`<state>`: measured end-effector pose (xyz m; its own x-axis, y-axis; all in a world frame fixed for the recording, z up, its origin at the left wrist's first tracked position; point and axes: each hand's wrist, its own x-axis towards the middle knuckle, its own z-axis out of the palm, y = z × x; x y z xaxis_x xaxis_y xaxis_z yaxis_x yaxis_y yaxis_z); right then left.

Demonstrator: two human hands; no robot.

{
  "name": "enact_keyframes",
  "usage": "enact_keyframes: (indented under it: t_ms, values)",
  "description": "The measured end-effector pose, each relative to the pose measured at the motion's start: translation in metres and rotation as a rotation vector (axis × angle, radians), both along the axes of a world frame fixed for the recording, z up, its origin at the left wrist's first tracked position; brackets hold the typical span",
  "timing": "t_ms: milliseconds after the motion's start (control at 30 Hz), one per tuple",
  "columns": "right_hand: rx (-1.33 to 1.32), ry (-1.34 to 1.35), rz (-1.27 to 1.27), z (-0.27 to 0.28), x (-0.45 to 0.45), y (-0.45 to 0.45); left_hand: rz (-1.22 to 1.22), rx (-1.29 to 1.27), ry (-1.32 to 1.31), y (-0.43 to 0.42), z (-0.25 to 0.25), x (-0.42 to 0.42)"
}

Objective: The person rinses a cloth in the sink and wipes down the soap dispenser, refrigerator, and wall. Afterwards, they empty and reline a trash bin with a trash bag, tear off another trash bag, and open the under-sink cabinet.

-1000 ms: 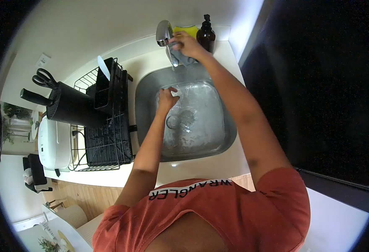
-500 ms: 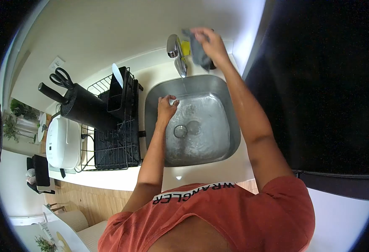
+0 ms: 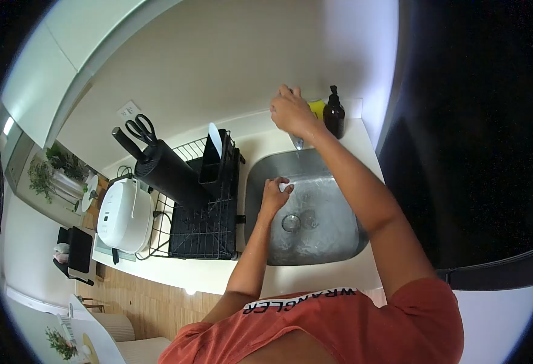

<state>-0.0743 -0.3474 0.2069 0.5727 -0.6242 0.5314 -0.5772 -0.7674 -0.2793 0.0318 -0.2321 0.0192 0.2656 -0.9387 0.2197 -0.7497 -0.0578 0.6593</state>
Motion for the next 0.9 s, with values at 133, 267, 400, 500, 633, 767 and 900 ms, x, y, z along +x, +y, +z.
enact_keyframes:
  t_ms: [133, 267, 400, 500, 633, 767, 900]
  values:
    - [-0.144, -0.195, 0.018, -0.012, -0.018, 0.045, -0.077, 0.064, 0.752, -0.001, 0.03, -0.009]
    - [0.172, -0.447, 0.239, -0.03, -0.048, 0.08, -0.276, 0.051, 1.7, 0.025, 0.09, -0.02]
    - [0.189, -0.269, 0.201, -0.074, -0.063, 0.121, -0.209, 0.095, 1.34, 0.032, 0.046, -0.021]
    - [0.703, -0.196, 0.341, -0.075, -0.089, 0.111, -0.305, 0.123, 1.431, 0.052, 0.057, -0.039]
    - [0.362, -0.252, 0.143, -0.025, -0.101, 0.025, -0.457, 0.278, 1.38, 0.054, 0.034, -0.038]
    - [-0.004, -0.341, 0.215, 0.073, -0.02, -0.063, -0.168, 0.335, 1.118, 0.03, -0.019, -0.033]
    - [-0.799, 0.074, 0.195, 0.075, 0.052, -0.164, -0.146, 0.227, 1.008, 0.009, -0.084, -0.026]
